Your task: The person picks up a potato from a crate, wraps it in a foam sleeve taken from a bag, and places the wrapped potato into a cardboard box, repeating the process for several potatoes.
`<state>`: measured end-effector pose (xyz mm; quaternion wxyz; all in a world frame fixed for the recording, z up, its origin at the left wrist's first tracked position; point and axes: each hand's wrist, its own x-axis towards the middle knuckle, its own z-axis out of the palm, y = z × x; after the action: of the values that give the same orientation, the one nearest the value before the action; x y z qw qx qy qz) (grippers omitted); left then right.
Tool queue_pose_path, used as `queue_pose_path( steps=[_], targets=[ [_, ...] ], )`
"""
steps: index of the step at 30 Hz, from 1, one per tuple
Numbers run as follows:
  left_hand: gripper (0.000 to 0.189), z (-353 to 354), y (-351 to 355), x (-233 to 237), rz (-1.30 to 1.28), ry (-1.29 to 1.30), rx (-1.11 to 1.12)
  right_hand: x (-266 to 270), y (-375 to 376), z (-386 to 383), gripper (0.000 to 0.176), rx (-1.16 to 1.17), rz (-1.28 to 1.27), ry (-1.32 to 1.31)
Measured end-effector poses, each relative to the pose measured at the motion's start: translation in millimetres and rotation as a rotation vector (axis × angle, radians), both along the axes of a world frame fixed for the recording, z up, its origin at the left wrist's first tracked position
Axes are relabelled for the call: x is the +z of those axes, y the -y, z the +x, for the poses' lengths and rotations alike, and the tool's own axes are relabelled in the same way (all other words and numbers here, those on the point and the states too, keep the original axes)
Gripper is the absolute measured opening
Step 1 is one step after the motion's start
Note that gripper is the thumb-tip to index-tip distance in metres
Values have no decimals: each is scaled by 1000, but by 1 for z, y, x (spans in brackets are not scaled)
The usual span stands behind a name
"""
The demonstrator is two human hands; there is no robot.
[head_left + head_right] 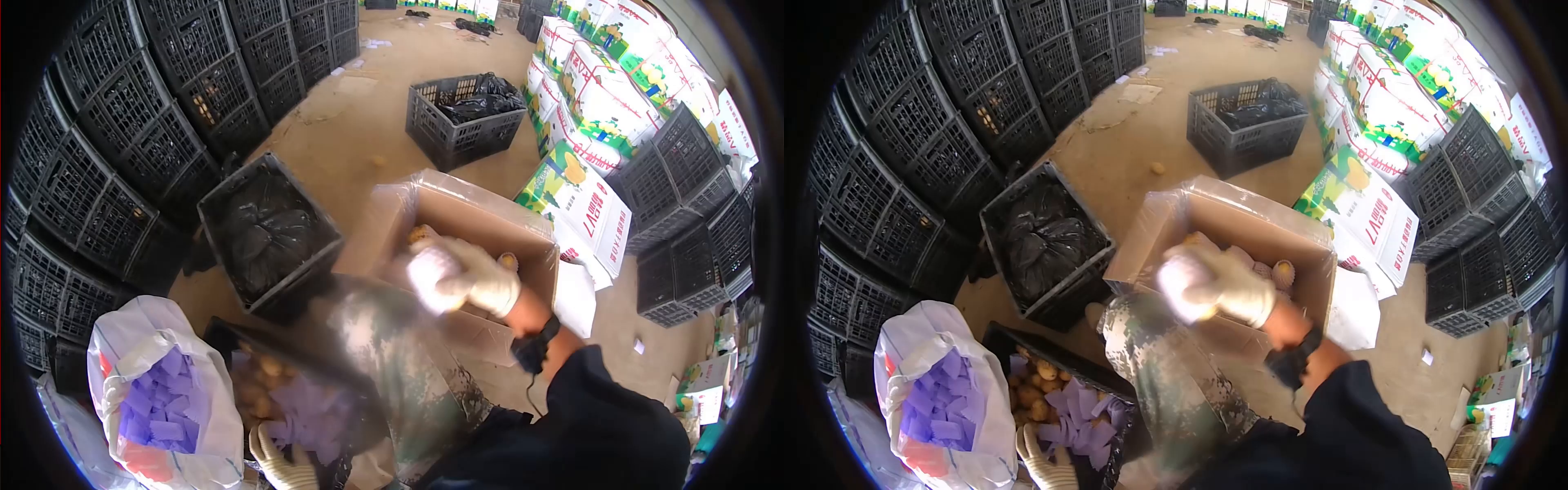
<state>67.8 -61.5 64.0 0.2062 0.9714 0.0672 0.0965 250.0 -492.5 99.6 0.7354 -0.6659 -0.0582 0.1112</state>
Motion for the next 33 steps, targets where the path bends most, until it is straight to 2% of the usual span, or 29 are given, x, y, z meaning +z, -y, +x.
queue_pose_path(
  steps=[1,2,3,5,7,8,10,12,13,14,15,16,18,19,20,21,22,23,24,25,26,28,30,31,33],
  targets=[
    [62,-11,-26,-23,5,-91,46,-15,32,6,67,-59,-343,160],
    [61,-24,-52,-47,-21,-147,92,-32,58,6,66,-86,-478,53],
    [64,-30,-71,-52,29,-252,79,-51,83,4,65,-113,-610,-54],
    [69,-47,-115,-96,125,-366,44,-99,123,-4,66,-9,-1140,-142],
    [77,-41,-116,-92,4,-507,150,-189,176,-39,62,193,-1450,-203],
    [69,-25,-107,-74,-53,-639,135,-224,188,-49,58,293,-1513,-228],
    [69,-21,-116,-80,-39,-734,168,-258,198,-60,49,353,-1480,-241],
    [68,-17,-129,-87,7,-732,148,-281,202,-59,40,329,-1393,-228],
    [68,-10,-136,-89,-100,-805,223,-286,204,-54,37,284,-1340,-195],
    [70,-12,-144,-96,-63,-808,221,-281,198,-45,33,220,-1283,-141],
    [70,0,-140,-87,-161,-900,326,-257,179,-35,29,129,-1226,-57],
    [69,-10,-156,-119,-152,-834,308,-232,158,-24,32,7,-1163,43],
    [68,-5,-154,-123,-62,-747,205,-125,62,4,39,-211,-1037,263],
    [66,1,-159,-144,-29,-730,244,-77,2,11,36,-198,-970,466],
    [63,7,-164,-164,2,-713,284,-31,-57,10,33,-199,-777,231],
    [60,13,-168,-184,32,-695,324,-5,-107,7,30,-135,-688,293],
    [60,17,-171,-200,54,-687,366,13,-156,10,27,-49,-844,643],
    [59,22,-176,-212,58,-688,384,11,-197,9,26,24,-813,683],
    [59,26,-179,-220,55,-692,398,-1,-232,9,24,232,-753,546],
    [58,29,-181,-225,52,-699,402,-11,-272,6,20,454,-874,513],
    [58,31,-183,-233,47,-702,405,-30,-310,6,19,693,-1037,598],
    [57,40,-189,-246,38,-708,402,-96,-378,-2,21,879,-1106,577],
    [56,50,-199,-267,36,-715,400,-151,-431,0,27,1181,-1359,386],
    [55,53,-202,-276,32,-720,400,-173,-444,0,29,1351,-1391,282],
    [55,60,-207,-289,19,-721,390,-236,-452,-18,32,1566,-1421,387]
  ],
)
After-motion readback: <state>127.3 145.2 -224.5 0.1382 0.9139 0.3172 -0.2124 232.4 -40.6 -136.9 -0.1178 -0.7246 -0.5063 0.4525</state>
